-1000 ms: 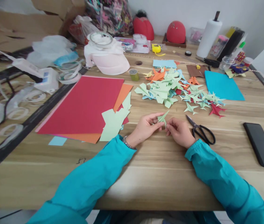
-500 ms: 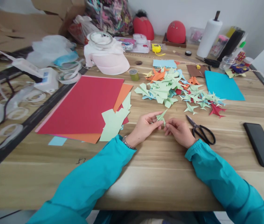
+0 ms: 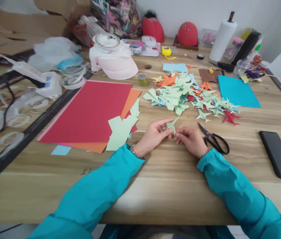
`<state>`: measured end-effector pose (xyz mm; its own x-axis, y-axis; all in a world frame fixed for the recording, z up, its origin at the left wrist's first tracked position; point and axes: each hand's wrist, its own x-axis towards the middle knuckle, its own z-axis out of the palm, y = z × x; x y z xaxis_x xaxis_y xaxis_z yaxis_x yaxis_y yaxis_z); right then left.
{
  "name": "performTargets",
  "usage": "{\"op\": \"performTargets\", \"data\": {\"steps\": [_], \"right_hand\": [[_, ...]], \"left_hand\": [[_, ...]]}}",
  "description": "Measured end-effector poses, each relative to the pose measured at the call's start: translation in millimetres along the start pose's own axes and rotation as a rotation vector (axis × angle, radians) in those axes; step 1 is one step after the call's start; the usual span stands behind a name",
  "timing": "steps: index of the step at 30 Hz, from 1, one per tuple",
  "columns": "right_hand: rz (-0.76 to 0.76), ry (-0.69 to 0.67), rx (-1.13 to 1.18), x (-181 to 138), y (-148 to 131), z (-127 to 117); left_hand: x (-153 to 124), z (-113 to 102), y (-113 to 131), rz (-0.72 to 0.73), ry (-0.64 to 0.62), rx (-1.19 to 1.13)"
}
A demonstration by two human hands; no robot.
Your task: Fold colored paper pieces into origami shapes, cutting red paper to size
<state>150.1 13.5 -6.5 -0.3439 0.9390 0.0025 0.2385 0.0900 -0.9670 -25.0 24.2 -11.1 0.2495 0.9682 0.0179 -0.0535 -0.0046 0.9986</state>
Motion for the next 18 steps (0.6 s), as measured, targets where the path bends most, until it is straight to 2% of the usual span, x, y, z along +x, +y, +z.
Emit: {"op": "performTargets", "data": {"steps": [18], "right_hand": [[0.030,-0.006,0.027,-1.2,-3.3,0.1]], "left_hand": [[-1.2,1.8,1.9,-0.021,-0.008,0.019]]}}
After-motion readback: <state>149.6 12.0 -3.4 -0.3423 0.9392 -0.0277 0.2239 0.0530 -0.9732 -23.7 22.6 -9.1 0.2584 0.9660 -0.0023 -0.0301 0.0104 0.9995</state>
